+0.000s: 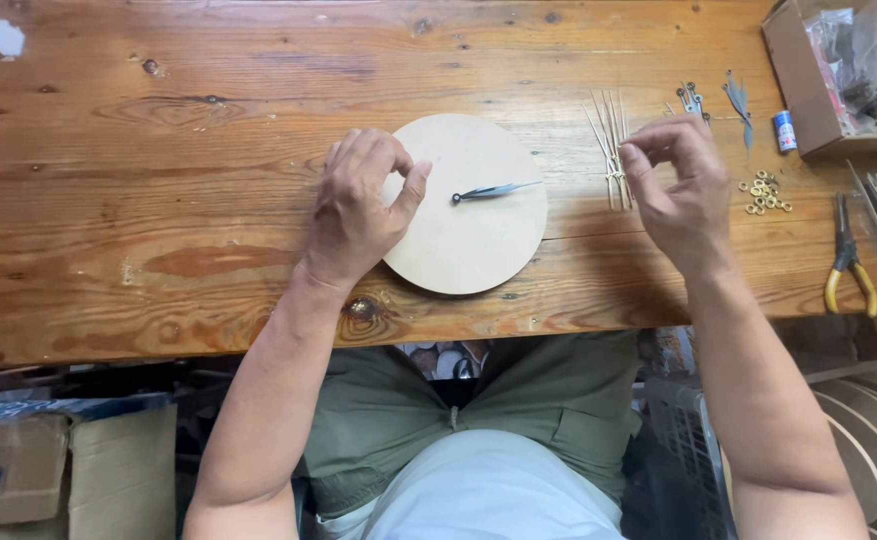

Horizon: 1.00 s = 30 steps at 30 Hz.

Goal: The person assembles a clock mechanism on a round wooden board. They insert a metal rod into the center, attach a red string, and secure it with pliers. They then flip the board and attach a small metal piece to the back.

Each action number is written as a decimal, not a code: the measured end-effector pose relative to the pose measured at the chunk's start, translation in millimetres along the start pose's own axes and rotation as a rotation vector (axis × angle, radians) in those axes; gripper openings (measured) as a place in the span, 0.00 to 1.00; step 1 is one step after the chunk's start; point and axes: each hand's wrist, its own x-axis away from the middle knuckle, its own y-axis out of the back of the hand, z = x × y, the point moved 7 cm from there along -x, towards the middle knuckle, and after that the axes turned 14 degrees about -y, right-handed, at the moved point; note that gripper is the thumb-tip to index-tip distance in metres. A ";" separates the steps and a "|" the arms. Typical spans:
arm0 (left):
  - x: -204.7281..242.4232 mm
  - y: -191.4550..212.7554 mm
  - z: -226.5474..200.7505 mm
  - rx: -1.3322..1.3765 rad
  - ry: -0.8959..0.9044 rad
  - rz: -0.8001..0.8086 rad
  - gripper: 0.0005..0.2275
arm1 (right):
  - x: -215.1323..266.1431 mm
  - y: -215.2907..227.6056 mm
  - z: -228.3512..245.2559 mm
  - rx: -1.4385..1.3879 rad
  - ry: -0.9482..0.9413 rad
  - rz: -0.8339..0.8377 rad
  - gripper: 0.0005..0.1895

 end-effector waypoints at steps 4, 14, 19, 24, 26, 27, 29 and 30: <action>-3.0 0.6 -7.1 0.043 -0.024 -0.032 0.09 | 8.7 -50.3 20.5 -0.340 -0.124 -0.002 0.04; -16.8 -30.6 -14.6 0.727 0.234 -0.035 0.13 | -9.0 -108.4 61.1 -0.529 -0.092 -0.149 0.06; -25.0 -47.9 -2.0 0.879 0.360 -0.135 0.16 | -24.5 -112.6 64.0 -0.541 -0.098 -0.225 0.07; -28.1 -50.5 -0.4 0.785 0.368 -0.176 0.10 | -27.3 -117.3 60.5 -0.596 -0.097 -0.264 0.07; -29.3 -48.4 -2.9 0.758 0.351 -0.203 0.08 | -27.8 -117.9 61.2 -0.604 -0.097 -0.262 0.07; -29.5 -45.4 -3.8 0.729 0.335 -0.234 0.06 | -28.0 -119.1 61.8 -0.612 -0.096 -0.256 0.08; -24.4 -48.9 1.3 0.648 0.305 -0.246 0.04 | -26.6 -122.0 62.6 -0.623 -0.102 -0.249 0.07; -22.2 -48.6 3.0 0.567 0.273 -0.260 0.03 | -25.9 -123.5 63.1 -0.633 -0.106 -0.242 0.07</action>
